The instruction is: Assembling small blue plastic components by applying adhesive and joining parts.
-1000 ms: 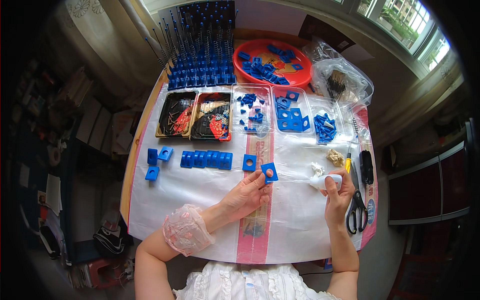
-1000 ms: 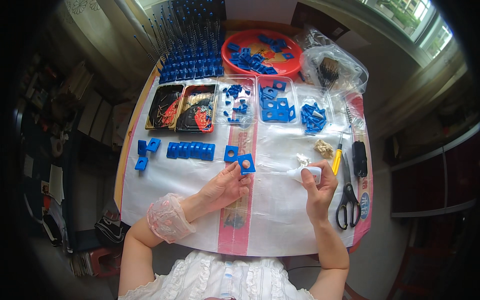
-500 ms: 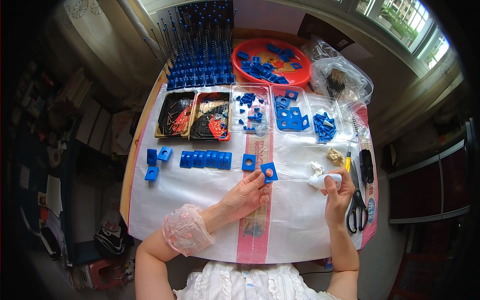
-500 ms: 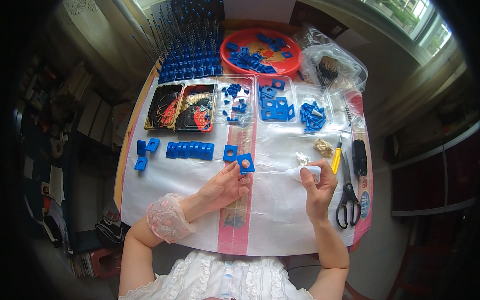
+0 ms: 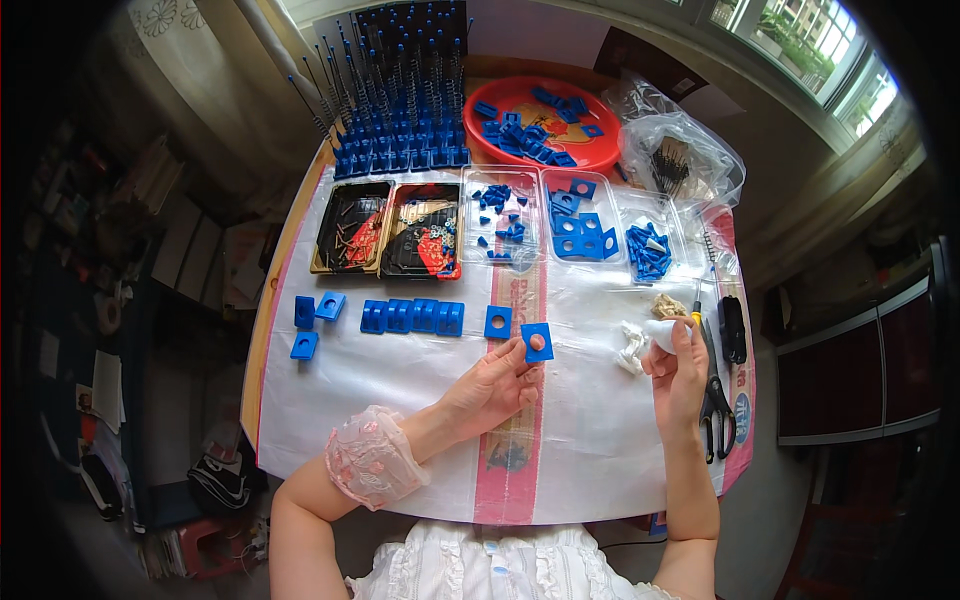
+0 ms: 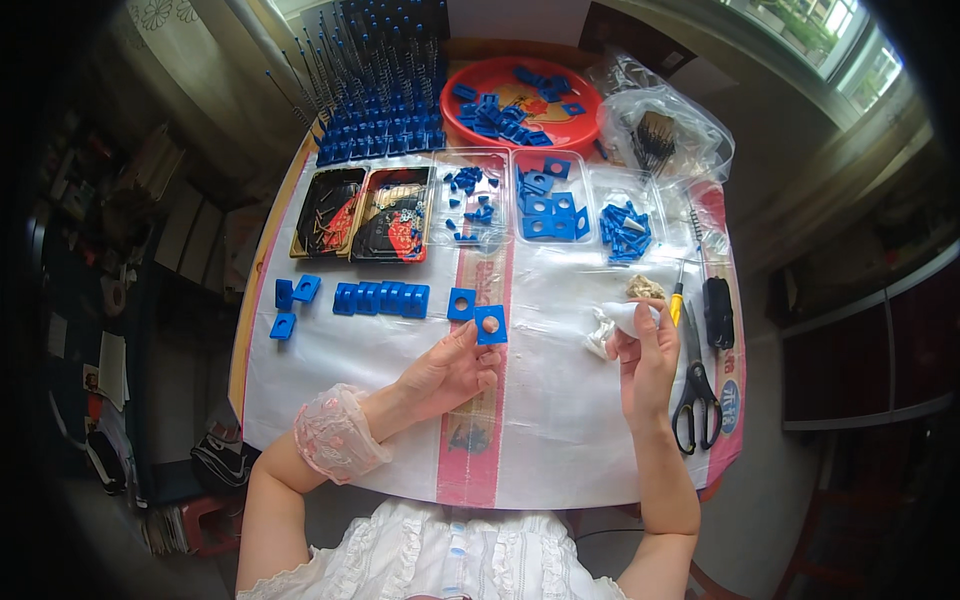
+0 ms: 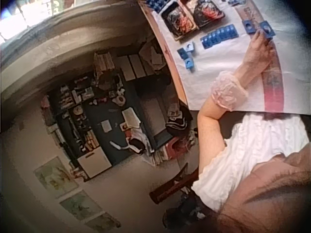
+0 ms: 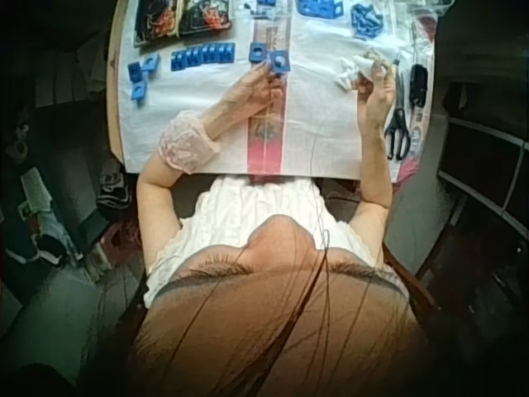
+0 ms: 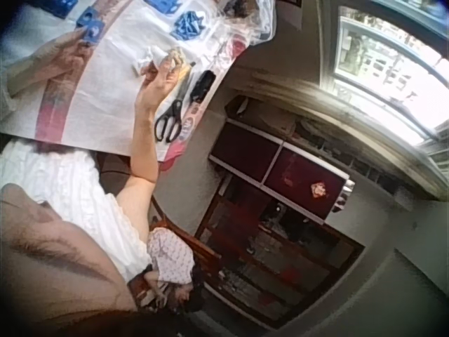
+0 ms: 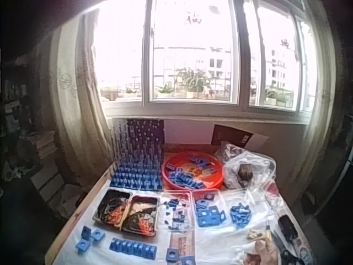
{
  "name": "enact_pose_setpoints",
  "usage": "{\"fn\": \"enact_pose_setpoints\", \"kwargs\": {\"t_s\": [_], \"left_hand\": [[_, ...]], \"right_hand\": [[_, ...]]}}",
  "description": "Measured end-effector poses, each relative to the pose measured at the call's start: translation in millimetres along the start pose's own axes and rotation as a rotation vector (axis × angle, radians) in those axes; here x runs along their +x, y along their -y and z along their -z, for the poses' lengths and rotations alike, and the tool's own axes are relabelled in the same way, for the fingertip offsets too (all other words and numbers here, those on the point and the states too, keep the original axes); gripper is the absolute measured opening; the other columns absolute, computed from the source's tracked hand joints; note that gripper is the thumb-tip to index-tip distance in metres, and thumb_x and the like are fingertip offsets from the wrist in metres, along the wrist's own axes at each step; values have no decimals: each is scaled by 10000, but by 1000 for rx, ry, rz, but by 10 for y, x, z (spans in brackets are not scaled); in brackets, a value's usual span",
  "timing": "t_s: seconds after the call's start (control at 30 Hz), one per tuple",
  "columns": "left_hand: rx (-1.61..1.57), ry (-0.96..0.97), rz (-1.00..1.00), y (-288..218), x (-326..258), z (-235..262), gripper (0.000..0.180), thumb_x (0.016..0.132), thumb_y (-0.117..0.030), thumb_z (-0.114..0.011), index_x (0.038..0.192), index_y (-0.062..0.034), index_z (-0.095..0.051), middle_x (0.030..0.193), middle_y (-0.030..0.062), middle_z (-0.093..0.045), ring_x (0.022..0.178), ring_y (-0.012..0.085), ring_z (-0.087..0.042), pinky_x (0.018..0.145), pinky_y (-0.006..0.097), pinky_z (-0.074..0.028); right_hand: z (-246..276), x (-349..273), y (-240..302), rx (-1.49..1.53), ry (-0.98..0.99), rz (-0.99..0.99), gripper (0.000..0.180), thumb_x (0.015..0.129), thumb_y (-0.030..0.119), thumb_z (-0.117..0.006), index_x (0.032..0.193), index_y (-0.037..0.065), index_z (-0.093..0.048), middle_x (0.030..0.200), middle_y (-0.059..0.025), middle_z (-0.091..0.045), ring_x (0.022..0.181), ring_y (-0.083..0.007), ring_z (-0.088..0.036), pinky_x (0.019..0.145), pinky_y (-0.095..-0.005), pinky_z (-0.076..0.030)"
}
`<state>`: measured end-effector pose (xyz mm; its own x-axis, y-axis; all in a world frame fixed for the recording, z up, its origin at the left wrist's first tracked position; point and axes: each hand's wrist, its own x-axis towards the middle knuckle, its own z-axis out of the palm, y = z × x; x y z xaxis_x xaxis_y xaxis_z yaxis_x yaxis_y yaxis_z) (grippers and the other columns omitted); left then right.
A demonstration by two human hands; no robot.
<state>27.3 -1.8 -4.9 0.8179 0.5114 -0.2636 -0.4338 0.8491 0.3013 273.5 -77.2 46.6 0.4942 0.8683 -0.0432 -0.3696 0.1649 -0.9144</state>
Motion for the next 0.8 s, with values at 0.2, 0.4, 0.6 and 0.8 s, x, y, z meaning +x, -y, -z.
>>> {"fn": "enact_pose_setpoints", "kwargs": {"t_s": [0.2,0.4,0.6,0.8], "left_hand": [[17,28,-5,7,10,24,236,985,-358,-593,1118,-163,-584,1023,-33,-604,944,97,-564,743,251,-465],[20,73,-14,12,4,55,188,995,-299,-589,1122,-161,-589,1034,-53,-610,951,87,-567,731,242,-467],[69,59,-39,-3,1,44,180,987,-302,-604,1101,-164,-591,1085,-70,-597,935,85,-545,716,253,-452],[78,57,-46,6,22,20,165,987,-288,-606,1090,-159,-592,1062,-70,-600,863,73,-520,706,248,-443]], "right_hand": [[68,77,-37,41,45,28,188,978,159,-617,1103,52,-526,868,-74,-651,756,-117,-615,691,-256,-510],[32,93,114,-136,69,72,314,931,64,-659,1195,16,-496,982,-133,-696,961,-179,-663,901,-294,-500],[-4,103,275,-298,149,2,241,912,38,-641,1136,5,-559,1041,-142,-707,997,-179,-658,952,-299,-457],[-164,297,253,-572,269,64,197,855,69,-710,1028,19,-632,943,-65,-695,841,-71,-603,748,-231,-488]]}}
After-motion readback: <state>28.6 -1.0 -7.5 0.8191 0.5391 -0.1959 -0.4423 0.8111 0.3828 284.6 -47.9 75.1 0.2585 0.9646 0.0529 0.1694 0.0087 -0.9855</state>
